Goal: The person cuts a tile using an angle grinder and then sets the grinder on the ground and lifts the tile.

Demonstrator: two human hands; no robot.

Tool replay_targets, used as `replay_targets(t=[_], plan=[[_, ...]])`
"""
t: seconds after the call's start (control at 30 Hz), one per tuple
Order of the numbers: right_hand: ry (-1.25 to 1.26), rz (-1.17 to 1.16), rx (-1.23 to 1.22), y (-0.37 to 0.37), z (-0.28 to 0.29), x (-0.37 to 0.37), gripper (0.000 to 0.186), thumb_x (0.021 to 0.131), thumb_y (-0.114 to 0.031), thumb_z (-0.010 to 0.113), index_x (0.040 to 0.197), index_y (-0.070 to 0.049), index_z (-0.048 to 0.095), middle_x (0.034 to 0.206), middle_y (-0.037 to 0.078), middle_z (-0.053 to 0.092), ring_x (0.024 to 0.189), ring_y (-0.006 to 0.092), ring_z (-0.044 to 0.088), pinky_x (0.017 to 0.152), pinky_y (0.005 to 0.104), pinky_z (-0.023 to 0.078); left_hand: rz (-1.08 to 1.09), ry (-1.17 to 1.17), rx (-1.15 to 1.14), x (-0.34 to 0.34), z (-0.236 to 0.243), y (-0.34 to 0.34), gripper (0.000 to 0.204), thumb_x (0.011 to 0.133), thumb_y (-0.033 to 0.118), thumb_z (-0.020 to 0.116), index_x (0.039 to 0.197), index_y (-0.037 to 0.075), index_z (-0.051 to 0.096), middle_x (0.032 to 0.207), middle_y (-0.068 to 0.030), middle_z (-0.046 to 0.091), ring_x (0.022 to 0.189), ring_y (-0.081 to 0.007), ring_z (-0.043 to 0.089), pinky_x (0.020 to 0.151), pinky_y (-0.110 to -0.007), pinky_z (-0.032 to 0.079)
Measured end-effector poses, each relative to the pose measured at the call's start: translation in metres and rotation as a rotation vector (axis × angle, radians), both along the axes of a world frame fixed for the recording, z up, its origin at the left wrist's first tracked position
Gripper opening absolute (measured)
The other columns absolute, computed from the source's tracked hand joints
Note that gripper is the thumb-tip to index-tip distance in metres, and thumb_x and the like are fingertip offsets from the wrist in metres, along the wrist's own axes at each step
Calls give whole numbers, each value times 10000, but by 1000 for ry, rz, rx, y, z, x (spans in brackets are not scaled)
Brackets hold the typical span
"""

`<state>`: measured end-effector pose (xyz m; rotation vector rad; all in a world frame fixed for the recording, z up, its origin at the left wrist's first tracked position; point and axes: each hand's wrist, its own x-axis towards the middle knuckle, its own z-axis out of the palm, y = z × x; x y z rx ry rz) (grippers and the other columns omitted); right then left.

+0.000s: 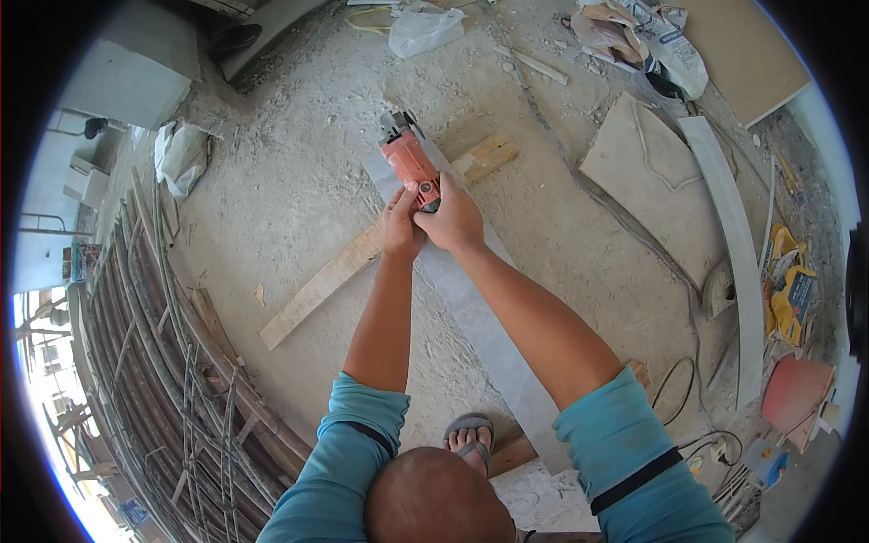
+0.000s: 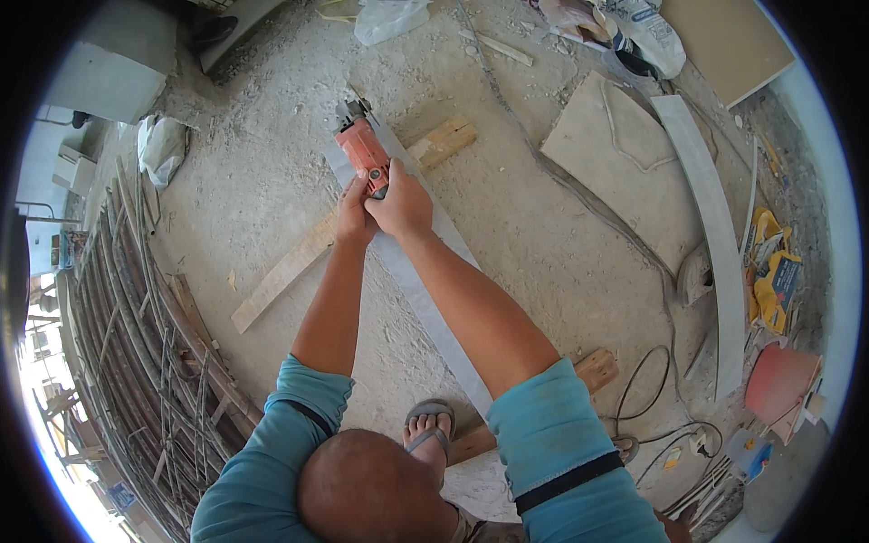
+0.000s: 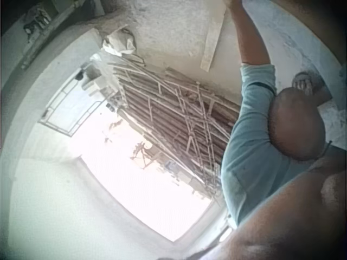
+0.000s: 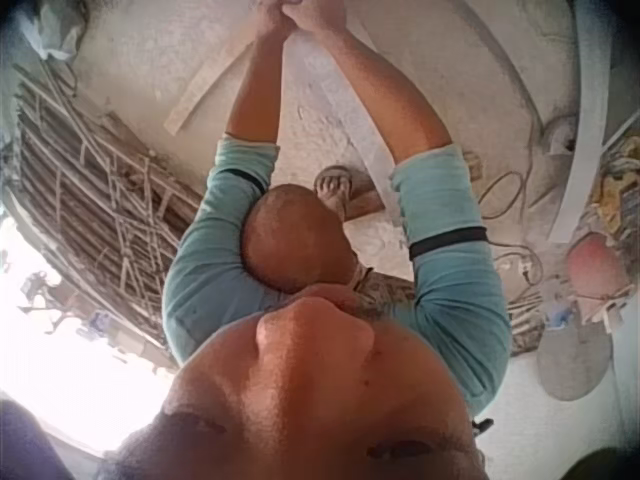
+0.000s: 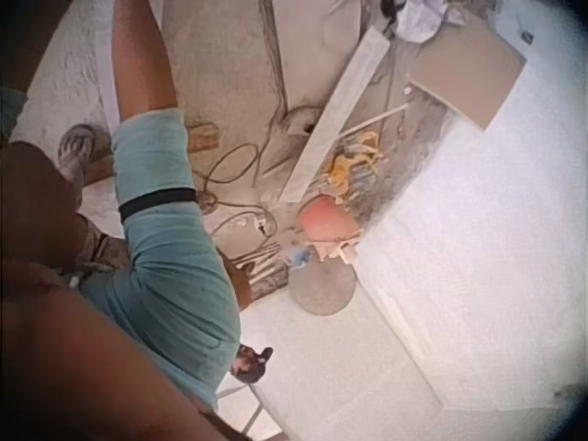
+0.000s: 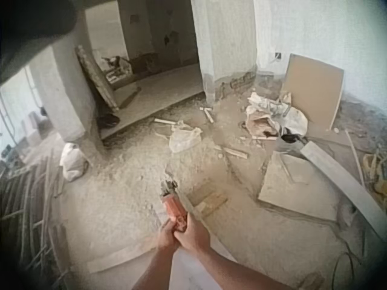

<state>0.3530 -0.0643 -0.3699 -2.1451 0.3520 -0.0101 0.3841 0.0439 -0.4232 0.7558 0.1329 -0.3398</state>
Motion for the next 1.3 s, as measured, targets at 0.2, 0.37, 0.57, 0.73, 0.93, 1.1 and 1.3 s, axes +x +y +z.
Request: replay_targets(t=[0.2, 0.37, 0.57, 0.73, 0.93, 1.1, 1.3], plan=[[44, -6, -16, 1, 4, 1, 522, 663, -238, 741, 1085, -66, 486, 931, 205, 665, 892, 416, 641, 748, 495, 502, -33, -25, 23, 3, 1, 1, 332, 963, 180, 588, 1226, -18, 551, 1122, -117, 664, 979, -205, 658, 868, -339, 523], [89, 13, -18, 2, 8, 3, 524, 662, -234, 738, 1081, -62, 475, 919, 210, 660, 887, 413, 641, 743, 494, 503, -56, -7, 15, 4, -1, 6, 326, 970, 189, 576, 1218, -21, 562, 1113, -120, 669, 973, -205, 662, 862, -341, 525], [67, 14, -26, 1, 6, 2, 528, 674, -241, 734, 1097, -60, 477, 921, 211, 660, 888, 410, 643, 746, 494, 505, -39, -48, 124, 7, -15, 7, 393, 979, 303, 542, 1226, -3, 557, 1146, -109, 654, 1019, -211, 631, 914, -365, 490], [98, 24, -9, -1, 6, 2, 529, 675, -241, 734, 1100, -56, 480, 932, 211, 660, 898, 406, 643, 751, 493, 506, -42, -49, 102, 8, -18, 5, 387, 980, 300, 539, 1221, -2, 560, 1143, -111, 655, 1015, -211, 632, 909, -365, 491], [72, 9, -27, 0, 6, 3, 511, 674, -235, 732, 1086, -58, 486, 932, 208, 663, 894, 407, 644, 751, 492, 507, -39, -53, 106, 8, -17, 6, 388, 980, 304, 538, 1222, 1, 555, 1144, -113, 654, 1011, -214, 633, 908, -369, 490], [103, 31, -29, 1, 12, 4, 516, 681, -250, 747, 1081, -65, 478, 931, 203, 659, 894, 396, 657, 764, 488, 524, -35, -42, 106, 9, -17, 7, 392, 978, 312, 541, 1226, 8, 552, 1143, -113, 654, 1008, -216, 634, 910, -371, 489], [124, 41, -25, -1, 14, 4, 540, 673, -261, 759, 1090, -68, 475, 937, 201, 663, 897, 392, 659, 766, 479, 528, -32, -8, 6, 6, -16, 5, 356, 979, 217, 555, 1229, -36, 552, 1126, -119, 662, 983, -198, 656, 866, -331, 516]])
